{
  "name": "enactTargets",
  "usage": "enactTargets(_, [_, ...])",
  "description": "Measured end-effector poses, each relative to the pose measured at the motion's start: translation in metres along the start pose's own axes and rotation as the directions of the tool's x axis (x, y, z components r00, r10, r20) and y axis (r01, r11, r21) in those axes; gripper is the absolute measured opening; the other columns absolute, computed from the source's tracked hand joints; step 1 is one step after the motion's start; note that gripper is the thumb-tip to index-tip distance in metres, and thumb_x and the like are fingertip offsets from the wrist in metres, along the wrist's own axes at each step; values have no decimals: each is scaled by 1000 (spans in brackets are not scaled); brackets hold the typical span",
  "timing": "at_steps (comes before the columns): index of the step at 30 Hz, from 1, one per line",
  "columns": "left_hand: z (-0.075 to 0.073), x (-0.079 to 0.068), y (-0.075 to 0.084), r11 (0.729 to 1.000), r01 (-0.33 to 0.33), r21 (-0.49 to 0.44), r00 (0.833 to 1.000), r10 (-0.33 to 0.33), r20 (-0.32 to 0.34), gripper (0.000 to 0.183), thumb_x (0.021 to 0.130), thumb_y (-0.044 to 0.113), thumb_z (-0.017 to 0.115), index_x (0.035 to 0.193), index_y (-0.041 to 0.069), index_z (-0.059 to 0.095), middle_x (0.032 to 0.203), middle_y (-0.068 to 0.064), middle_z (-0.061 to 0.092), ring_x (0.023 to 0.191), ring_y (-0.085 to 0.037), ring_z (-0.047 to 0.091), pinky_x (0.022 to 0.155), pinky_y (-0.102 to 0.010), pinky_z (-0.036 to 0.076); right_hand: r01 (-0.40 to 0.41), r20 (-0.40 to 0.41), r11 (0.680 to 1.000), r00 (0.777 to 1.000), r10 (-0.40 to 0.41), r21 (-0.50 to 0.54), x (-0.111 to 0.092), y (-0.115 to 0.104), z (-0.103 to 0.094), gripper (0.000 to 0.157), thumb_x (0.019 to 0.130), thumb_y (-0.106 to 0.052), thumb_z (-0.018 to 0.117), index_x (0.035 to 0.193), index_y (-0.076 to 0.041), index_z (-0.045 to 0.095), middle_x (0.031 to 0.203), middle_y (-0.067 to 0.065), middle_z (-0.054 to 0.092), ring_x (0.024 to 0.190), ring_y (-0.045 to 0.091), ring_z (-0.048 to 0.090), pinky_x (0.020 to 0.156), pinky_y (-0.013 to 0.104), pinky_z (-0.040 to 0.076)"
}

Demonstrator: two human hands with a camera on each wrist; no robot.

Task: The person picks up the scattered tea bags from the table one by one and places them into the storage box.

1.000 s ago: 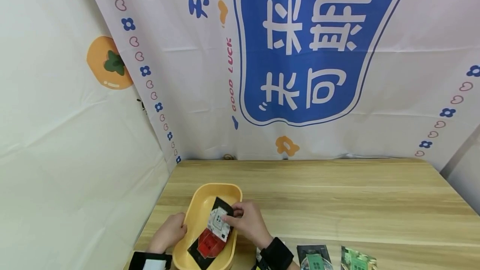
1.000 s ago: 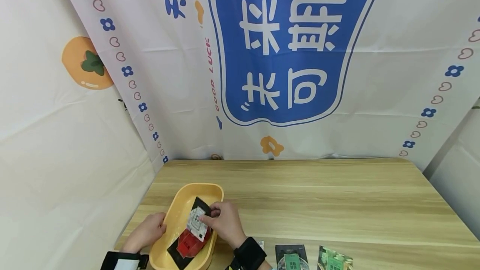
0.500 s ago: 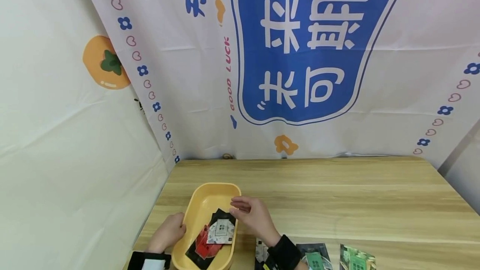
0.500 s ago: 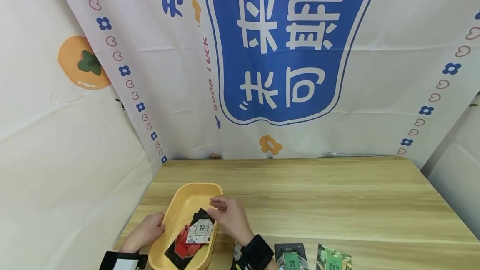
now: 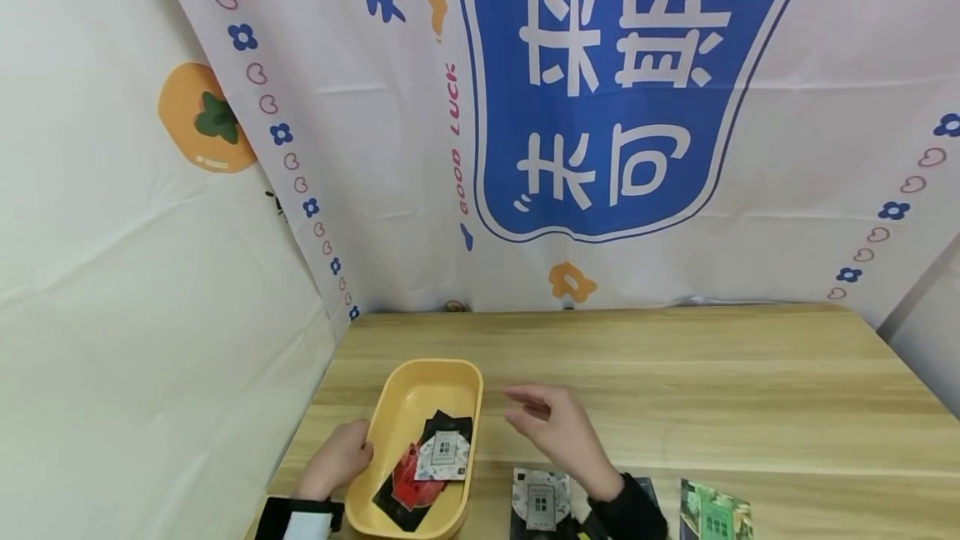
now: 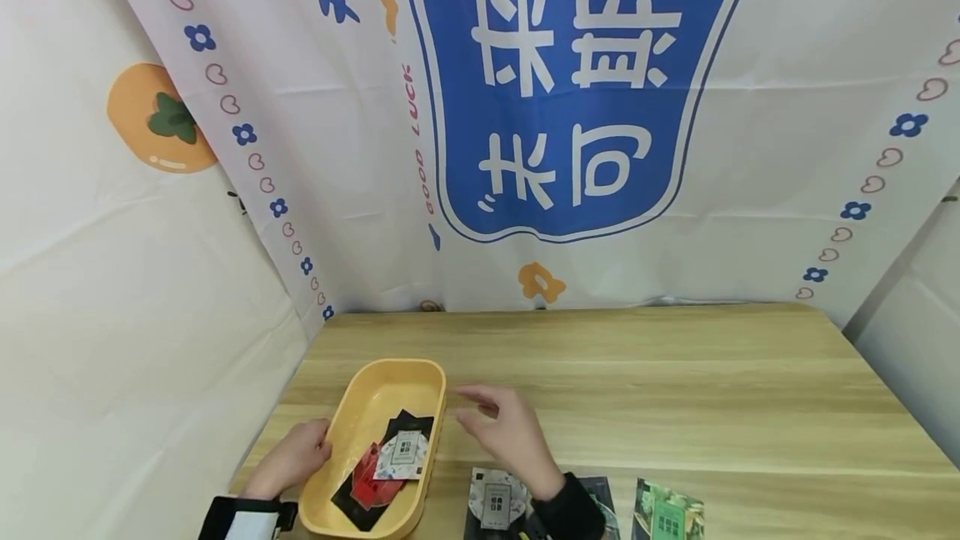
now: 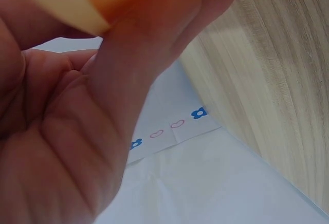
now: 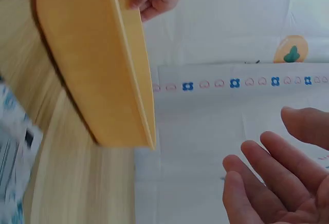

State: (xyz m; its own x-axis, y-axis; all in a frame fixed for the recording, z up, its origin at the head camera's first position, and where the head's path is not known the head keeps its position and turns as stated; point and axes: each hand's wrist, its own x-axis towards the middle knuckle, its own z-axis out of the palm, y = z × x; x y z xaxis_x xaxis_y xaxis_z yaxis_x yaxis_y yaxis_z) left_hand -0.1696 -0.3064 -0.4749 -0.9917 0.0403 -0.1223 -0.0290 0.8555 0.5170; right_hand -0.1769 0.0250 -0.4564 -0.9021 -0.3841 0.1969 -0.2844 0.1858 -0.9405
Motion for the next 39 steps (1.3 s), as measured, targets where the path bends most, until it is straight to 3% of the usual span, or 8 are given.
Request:
enactTargets(7, [-5,4,5,999,-30,14,999,30,-31,12,82,-7,51,76,2,56,59,-2,48,53,-15,47,49,-31,42,-86,-102,987,992,73,-137,-30,1,-44,36,88,-24,66,124,-21,60,128,9,62,119,24,56,100,40,46])
enactTargets(14, [-8,5,6,1000,-20,16,999,20,-26,12,82,-7,50,77,1,57,59,-3,49,53,-16,47,49,-31,42,-227,-208,929,963,169,-293,-62,8,-79,38,82,-21,72,120,-16,65,124,13,65,111,30,61,89,43,53])
enactTargets(19, [-7,4,6,1000,-24,20,999,24,-25,12,82,-7,51,77,1,57,59,-3,49,53,-16,47,49,-31,42,-271,-206,895,956,207,-354,-86,14,-96,44,84,-24,71,124,-10,62,125,18,63,114,34,59,88,42,54])
enactTargets(27, [-7,3,7,1000,-21,11,999,21,-26,13,82,-8,51,77,2,57,59,-2,50,52,-15,48,48,-30,43,-374,-188,767,927,324,-521,-112,43,-128,56,82,-27,71,130,-4,55,123,29,61,96,42,65,73,49,54])
enactTargets(30, [-7,3,6,1000,-16,5,999,16,-29,12,83,-8,51,78,2,58,59,-3,50,52,-15,48,49,-31,44,-364,-155,710,926,343,-603,-118,61,-140,63,78,-28,75,128,2,54,124,36,55,99,48,60,73,53,53])
enactTargets(33, [-7,2,4,1000,-6,-1,1000,6,-15,12,83,-7,51,79,1,58,60,-3,51,54,-15,49,50,-31,44,-303,-84,686,939,334,-661,-124,80,-149,66,75,-29,78,124,9,54,126,43,47,106,56,52,79,60,50])
enactTargets(37, [-4,0,1,1000,14,-16,1000,-14,10,12,84,-7,50,81,1,58,61,-3,51,54,-16,49,51,-31,45,-241,-19,710,952,305,-661,-131,103,-153,64,75,-29,77,120,10,55,118,46,48,100,57,53,76,61,50])
enactTargets(39, [-3,-1,0,1000,10,-25,1000,-10,12,12,84,-8,50,81,1,58,61,-3,51,54,-16,49,51,-31,45,-238,-18,695,951,307,-679,-133,111,-153,62,75,-31,77,118,9,57,114,42,53,98,54,55,75,61,50])
